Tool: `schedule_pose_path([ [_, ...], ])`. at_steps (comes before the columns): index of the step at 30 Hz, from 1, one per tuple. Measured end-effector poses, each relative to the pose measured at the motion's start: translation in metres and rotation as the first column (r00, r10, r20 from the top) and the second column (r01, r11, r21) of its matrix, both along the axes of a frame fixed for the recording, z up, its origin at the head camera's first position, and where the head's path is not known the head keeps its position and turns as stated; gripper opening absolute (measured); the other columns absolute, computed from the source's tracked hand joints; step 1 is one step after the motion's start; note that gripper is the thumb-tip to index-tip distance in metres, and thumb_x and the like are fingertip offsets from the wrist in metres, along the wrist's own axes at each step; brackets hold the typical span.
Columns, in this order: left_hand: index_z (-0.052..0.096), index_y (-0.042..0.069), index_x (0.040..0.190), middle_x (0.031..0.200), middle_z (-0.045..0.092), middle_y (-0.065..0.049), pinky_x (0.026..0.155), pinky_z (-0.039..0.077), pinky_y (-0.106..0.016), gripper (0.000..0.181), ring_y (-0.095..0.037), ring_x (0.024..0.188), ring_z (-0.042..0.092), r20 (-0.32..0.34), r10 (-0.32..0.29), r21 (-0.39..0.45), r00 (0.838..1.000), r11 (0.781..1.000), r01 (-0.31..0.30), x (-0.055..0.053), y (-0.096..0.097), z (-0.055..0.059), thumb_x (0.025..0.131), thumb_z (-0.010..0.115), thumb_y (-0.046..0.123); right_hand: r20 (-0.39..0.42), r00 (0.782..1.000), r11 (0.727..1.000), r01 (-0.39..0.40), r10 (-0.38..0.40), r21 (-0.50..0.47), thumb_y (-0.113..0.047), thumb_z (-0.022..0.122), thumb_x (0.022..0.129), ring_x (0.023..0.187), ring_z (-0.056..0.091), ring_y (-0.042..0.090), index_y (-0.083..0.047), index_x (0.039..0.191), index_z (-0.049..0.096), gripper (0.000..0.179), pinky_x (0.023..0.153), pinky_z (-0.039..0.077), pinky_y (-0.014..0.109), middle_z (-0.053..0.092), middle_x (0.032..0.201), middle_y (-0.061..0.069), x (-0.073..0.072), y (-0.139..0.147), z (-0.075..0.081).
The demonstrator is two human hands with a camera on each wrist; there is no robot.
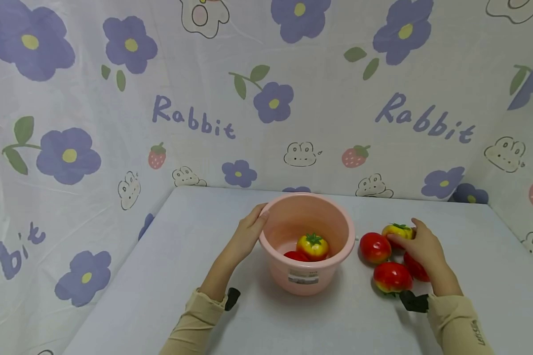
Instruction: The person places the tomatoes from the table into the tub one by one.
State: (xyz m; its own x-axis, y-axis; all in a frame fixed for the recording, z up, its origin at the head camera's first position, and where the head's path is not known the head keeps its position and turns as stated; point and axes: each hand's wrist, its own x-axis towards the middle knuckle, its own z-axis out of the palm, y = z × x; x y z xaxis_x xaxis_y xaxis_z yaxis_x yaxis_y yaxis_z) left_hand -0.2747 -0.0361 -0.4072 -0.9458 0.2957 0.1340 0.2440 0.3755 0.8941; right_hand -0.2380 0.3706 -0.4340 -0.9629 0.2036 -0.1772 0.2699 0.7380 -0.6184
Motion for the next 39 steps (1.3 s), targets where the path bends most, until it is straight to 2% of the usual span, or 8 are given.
schedule_pose_path([
  [19,0.048,0.02,0.141,0.144,0.054,-0.008,0.107,0.043,-0.052,0.043,-0.028,0.132,0.051,0.014,-0.005,0.011,1.0,1.0,0.005,0.001,0.001,-0.001,0.104,0.039,0.039,-0.089,0.993,0.995,0.069,-0.076,-0.076,-0.046,0.058,0.095,0.136,0.027,0.057,0.008,0.152,0.005,0.095,0.109,0.029,0.066,0.023,0.149,0.041,0.0,-0.001,-0.003],
  [30,0.048,0.021,0.141,0.144,0.054,-0.007,0.108,0.042,-0.052,0.042,-0.026,0.132,0.051,0.013,-0.002,0.018,1.0,1.0,0.002,0.0,0.001,0.0,0.104,0.039,0.04,-0.221,0.964,0.984,0.118,-0.146,-0.137,-0.039,0.059,0.096,0.14,0.024,0.054,0.004,0.154,0.008,0.088,0.109,0.028,0.067,0.023,0.153,0.036,0.001,-0.009,0.008],
  [39,0.049,0.022,0.141,0.143,0.054,-0.007,0.108,0.042,-0.052,0.042,-0.027,0.131,0.052,0.008,0.006,0.013,1.0,1.0,-0.006,-0.003,0.001,-0.002,0.104,0.039,0.039,-0.275,0.947,0.979,0.127,-0.168,-0.16,-0.04,0.058,0.096,0.143,0.022,0.051,-0.001,0.155,0.01,0.085,0.11,0.028,0.066,0.023,0.155,0.032,0.003,-0.015,0.018],
])
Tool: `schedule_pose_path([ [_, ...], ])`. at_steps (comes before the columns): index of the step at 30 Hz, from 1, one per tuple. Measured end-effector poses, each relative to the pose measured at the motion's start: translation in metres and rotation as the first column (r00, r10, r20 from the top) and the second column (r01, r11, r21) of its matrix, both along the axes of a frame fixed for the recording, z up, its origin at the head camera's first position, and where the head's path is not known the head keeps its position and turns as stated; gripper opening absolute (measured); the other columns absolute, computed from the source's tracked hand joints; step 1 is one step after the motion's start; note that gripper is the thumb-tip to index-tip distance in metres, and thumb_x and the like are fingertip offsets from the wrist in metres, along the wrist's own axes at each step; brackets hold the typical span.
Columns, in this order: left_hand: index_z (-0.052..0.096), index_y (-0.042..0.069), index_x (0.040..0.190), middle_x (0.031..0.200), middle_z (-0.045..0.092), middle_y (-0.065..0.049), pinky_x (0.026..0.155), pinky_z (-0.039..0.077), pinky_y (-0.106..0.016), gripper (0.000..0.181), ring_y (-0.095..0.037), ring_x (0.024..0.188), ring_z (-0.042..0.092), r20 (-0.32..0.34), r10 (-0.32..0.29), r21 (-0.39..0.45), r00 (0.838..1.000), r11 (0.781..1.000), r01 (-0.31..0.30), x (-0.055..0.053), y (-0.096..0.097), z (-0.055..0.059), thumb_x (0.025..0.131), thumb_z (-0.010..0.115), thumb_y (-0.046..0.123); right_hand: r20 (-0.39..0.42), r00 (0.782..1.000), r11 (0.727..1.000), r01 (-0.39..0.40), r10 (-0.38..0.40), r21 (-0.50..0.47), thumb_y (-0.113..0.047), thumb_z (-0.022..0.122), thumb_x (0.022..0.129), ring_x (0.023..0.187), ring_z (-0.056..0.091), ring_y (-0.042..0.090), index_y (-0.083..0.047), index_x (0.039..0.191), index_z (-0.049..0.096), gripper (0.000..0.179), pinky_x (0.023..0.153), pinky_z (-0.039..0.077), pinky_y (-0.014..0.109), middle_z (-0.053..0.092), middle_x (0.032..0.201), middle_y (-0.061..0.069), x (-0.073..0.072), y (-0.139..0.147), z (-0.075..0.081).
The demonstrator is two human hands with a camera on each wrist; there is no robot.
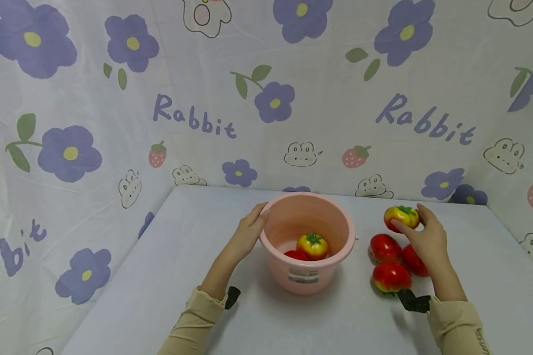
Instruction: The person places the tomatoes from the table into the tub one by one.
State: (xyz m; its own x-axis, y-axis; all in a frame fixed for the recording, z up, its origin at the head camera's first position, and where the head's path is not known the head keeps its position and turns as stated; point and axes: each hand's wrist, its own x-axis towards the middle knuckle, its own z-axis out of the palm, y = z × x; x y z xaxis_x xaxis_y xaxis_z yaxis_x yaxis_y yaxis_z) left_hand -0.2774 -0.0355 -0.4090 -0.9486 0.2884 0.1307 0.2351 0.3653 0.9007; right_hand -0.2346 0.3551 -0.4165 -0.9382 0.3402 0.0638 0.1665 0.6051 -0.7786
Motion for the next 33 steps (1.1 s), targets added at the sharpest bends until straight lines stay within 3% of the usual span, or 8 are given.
schedule_pose_path([
  [9,0.047,0.018,0.142,0.144,0.054,-0.01,0.107,0.043,-0.054,0.044,-0.03,0.132,0.051,-0.022,-0.003,-0.013,1.0,1.0,0.003,0.0,0.0,0.0,0.104,0.038,0.038,-0.083,0.997,1.0,0.003,-0.003,0.0,-0.038,0.058,0.096,0.145,0.022,0.048,-0.004,0.156,0.012,0.082,0.111,0.028,0.063,0.023,0.157,0.028,0.003,-0.01,0.016],
  [25,0.048,0.022,0.141,0.144,0.054,-0.008,0.107,0.042,-0.052,0.044,-0.027,0.132,0.052,-0.008,-0.004,-0.011,1.0,1.0,0.004,0.001,-0.001,0.0,0.103,0.039,0.042,-0.238,0.971,0.999,-0.041,0.037,-0.01,-0.042,0.062,0.094,0.149,0.023,0.037,-0.015,0.157,0.016,0.083,0.114,0.027,0.06,0.027,0.161,0.014,0.01,-0.045,0.073],
  [33,0.048,0.02,0.142,0.144,0.053,-0.009,0.108,0.041,-0.053,0.044,-0.03,0.133,0.051,-0.022,-0.007,-0.003,1.0,1.0,0.007,0.001,-0.001,0.0,0.104,0.039,0.041,-0.26,0.964,0.998,-0.064,0.058,-0.015,-0.04,0.063,0.093,0.15,0.023,0.032,-0.019,0.157,0.017,0.082,0.114,0.03,0.056,0.027,0.161,0.01,0.012,-0.065,0.099],
])
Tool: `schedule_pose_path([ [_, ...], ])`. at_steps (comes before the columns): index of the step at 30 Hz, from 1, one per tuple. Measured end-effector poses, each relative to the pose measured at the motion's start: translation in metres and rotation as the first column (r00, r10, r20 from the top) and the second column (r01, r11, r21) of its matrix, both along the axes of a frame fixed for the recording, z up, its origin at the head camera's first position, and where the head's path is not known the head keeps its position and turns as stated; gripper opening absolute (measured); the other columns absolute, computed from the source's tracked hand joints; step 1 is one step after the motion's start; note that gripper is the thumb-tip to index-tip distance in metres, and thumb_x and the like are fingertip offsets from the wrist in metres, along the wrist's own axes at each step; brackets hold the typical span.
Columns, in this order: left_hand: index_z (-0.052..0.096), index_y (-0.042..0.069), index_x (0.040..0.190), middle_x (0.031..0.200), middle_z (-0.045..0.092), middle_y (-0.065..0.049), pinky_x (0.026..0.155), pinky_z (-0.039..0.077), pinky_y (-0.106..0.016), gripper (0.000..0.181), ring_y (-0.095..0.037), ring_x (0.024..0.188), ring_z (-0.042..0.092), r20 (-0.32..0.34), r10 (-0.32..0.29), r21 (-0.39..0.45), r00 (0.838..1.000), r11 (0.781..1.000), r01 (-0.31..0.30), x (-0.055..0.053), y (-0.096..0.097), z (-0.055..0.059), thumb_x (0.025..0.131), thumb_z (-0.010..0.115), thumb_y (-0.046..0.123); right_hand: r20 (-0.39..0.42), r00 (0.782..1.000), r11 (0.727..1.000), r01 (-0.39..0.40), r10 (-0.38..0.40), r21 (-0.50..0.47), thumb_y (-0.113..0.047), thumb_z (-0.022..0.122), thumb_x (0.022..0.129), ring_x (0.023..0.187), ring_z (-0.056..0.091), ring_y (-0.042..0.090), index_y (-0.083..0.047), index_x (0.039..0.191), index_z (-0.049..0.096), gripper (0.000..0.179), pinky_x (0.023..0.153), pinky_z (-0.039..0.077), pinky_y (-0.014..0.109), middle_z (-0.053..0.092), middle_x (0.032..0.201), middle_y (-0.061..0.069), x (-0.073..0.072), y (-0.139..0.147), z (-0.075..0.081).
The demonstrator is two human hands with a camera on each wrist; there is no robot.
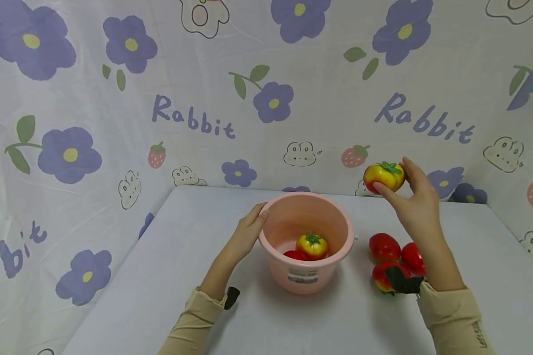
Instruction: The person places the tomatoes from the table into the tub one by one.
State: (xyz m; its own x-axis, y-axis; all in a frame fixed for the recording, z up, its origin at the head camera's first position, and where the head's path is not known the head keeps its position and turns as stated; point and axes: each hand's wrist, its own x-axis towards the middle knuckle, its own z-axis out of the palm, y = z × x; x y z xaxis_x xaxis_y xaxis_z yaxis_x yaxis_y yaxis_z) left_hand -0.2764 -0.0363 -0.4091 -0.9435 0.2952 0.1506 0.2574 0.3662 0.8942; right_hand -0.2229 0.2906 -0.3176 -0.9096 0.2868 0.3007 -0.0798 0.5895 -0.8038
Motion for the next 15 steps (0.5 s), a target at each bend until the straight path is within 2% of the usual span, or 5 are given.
schedule_pose_path([
  [15,0.048,0.021,0.141,0.144,0.054,-0.009,0.107,0.042,-0.053,0.043,-0.03,0.132,0.051,0.014,0.011,-0.008,1.0,1.0,-0.011,0.001,0.001,0.002,0.104,0.039,0.04,-0.083,0.994,0.997,-0.079,0.078,-0.009,-0.032,0.068,0.091,0.149,0.027,0.028,-0.019,0.156,0.022,0.08,0.115,0.032,0.05,0.032,0.159,0.008,-0.007,-0.039,0.026],
])
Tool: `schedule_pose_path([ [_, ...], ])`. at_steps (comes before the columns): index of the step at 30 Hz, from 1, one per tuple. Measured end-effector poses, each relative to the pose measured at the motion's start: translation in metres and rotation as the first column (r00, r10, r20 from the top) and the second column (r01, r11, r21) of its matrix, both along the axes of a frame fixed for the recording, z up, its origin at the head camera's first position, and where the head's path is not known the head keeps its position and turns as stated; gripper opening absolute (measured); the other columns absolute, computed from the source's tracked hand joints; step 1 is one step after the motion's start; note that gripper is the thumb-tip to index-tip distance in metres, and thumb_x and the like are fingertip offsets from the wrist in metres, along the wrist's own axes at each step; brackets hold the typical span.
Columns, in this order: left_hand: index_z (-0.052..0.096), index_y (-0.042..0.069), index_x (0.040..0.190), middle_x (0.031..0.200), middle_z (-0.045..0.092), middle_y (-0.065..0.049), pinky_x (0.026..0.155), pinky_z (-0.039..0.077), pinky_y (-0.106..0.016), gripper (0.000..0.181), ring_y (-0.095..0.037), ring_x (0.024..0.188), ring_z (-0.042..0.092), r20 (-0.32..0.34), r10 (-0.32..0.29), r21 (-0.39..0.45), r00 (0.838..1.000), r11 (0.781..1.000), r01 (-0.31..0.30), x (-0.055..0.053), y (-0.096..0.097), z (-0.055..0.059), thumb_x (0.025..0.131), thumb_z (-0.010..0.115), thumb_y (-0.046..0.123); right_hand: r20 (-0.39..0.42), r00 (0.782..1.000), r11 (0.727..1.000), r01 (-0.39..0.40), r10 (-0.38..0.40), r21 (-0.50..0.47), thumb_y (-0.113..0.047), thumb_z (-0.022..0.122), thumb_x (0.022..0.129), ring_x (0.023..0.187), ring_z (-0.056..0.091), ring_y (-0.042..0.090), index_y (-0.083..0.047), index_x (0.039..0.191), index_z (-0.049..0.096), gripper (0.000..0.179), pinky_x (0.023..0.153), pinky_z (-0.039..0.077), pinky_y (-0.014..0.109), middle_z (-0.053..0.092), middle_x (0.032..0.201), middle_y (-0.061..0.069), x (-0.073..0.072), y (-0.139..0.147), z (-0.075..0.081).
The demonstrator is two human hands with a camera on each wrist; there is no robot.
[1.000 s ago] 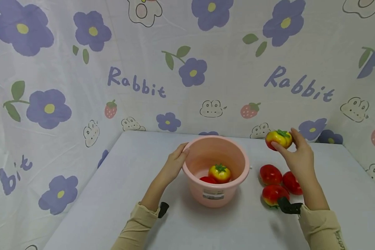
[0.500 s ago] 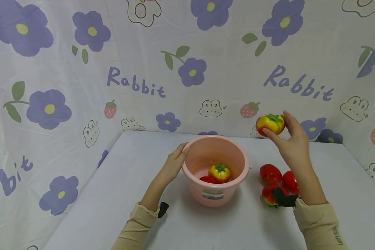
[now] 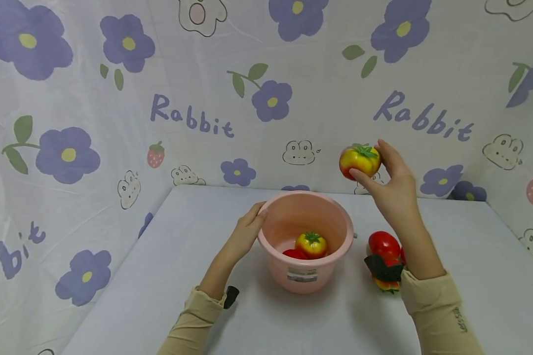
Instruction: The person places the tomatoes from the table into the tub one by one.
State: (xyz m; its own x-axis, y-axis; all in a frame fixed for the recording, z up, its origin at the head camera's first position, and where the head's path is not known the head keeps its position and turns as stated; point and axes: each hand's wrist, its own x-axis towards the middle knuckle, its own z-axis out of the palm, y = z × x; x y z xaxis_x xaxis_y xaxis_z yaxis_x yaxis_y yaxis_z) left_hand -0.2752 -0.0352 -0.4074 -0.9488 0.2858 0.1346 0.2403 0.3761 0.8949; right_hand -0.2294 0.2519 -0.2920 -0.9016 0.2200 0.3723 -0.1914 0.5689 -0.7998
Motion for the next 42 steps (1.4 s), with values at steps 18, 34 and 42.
schedule_pose_path([
  [18,0.049,0.021,0.14,0.142,0.055,-0.008,0.107,0.043,-0.053,0.042,-0.028,0.131,0.052,0.006,0.006,0.011,1.0,1.0,-0.006,0.001,0.002,0.003,0.104,0.039,0.039,-0.035,0.992,0.992,-0.123,0.122,-0.008,-0.03,0.07,0.09,0.147,0.032,0.027,-0.022,0.155,0.026,0.079,0.115,0.034,0.05,0.037,0.157,0.005,-0.007,-0.041,0.011],
  [34,0.05,0.023,0.139,0.141,0.056,-0.006,0.106,0.043,-0.051,0.041,-0.026,0.128,0.054,0.01,0.015,0.012,1.0,1.0,-0.015,0.0,0.001,0.0,0.103,0.039,0.04,-0.004,0.976,0.976,-0.216,0.216,-0.027,-0.029,0.071,0.089,0.148,0.031,0.026,-0.025,0.154,0.028,0.078,0.118,0.03,0.051,0.04,0.155,0.006,-0.015,-0.066,0.006],
  [42,0.05,0.025,0.139,0.141,0.056,-0.005,0.107,0.043,-0.051,0.04,-0.025,0.13,0.053,0.025,0.013,0.024,1.0,1.0,-0.013,0.001,0.001,0.001,0.103,0.039,0.041,0.014,0.968,0.968,-0.251,0.252,-0.019,-0.027,0.072,0.089,0.147,0.033,0.026,-0.024,0.154,0.029,0.077,0.117,0.032,0.048,0.041,0.155,0.006,-0.017,-0.078,0.007],
])
